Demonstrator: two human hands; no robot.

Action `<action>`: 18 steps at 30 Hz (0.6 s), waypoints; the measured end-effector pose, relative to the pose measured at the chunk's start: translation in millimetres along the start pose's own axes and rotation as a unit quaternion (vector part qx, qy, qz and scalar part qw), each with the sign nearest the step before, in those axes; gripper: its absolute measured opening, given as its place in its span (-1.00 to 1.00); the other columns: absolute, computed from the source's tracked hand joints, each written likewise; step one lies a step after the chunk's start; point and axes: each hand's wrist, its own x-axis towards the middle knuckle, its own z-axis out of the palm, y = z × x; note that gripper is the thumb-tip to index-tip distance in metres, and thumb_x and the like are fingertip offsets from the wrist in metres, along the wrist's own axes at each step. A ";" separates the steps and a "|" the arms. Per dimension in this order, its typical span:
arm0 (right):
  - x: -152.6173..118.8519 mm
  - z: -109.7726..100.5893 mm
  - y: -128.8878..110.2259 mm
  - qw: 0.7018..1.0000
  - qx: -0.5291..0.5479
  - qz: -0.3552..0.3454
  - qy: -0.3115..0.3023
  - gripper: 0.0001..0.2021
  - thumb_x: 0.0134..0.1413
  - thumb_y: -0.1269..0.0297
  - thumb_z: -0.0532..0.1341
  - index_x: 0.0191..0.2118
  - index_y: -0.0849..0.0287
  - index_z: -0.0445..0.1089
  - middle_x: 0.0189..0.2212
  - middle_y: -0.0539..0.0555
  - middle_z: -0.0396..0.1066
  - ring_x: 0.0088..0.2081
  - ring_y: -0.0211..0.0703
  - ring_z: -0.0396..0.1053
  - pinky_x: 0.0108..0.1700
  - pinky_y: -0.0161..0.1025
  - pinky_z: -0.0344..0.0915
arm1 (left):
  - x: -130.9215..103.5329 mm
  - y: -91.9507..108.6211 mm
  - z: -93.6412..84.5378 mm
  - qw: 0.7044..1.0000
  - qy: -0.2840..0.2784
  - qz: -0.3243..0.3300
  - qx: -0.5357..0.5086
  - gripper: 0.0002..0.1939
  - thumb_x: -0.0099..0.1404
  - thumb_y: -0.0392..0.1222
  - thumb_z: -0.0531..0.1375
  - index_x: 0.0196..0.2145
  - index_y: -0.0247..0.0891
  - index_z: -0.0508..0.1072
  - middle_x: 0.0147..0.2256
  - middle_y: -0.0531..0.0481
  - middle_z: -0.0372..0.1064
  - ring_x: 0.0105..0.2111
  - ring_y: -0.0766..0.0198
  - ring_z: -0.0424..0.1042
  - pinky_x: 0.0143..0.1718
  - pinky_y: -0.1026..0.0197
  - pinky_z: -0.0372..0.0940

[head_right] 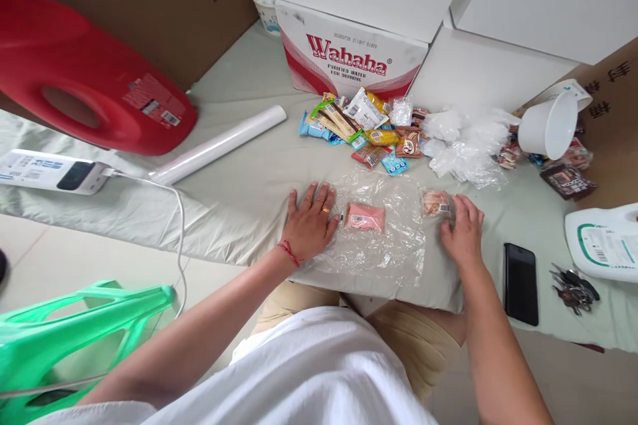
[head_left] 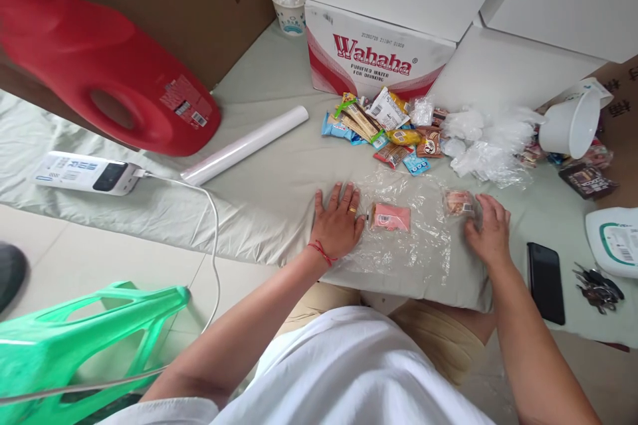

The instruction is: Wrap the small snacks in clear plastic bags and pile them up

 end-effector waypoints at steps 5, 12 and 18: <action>21.8 4.4 14.0 0.991 0.031 -0.077 -0.103 -0.32 0.19 0.13 0.13 0.40 0.18 0.20 0.36 0.31 0.27 0.42 0.25 0.12 0.42 0.26 0.07 | 0.5 0.8 -0.7 1.000 -0.014 -0.005 0.024 -0.34 0.57 0.02 -0.11 0.49 -0.31 0.14 0.51 -0.20 -0.06 0.52 -0.19 -0.08 0.45 -0.54 -0.28; 27.5 -2.9 -7.5 0.994 -0.014 0.001 -0.105 -0.35 0.20 -0.15 0.19 0.25 0.18 0.41 0.01 0.34 0.46 0.07 0.30 0.39 0.18 0.23 0.35 | 0.2 0.6 -4.2 0.999 -0.024 -0.004 0.043 -0.33 0.57 0.04 -0.15 0.50 -0.29 0.13 0.52 -0.16 -0.07 0.52 -0.16 -0.09 0.45 -0.53 -0.22; -57.6 -65.6 -16.8 0.996 -0.042 0.080 -0.017 -0.36 0.21 -0.18 0.19 0.35 -0.13 0.30 0.05 0.27 0.45 0.13 0.38 0.42 0.19 0.32 0.40 | -0.1 -0.1 -5.4 0.999 -0.023 -0.003 0.032 -0.34 0.57 0.05 -0.14 0.49 -0.28 0.16 0.51 -0.18 -0.03 0.52 -0.17 -0.08 0.46 -0.52 -0.25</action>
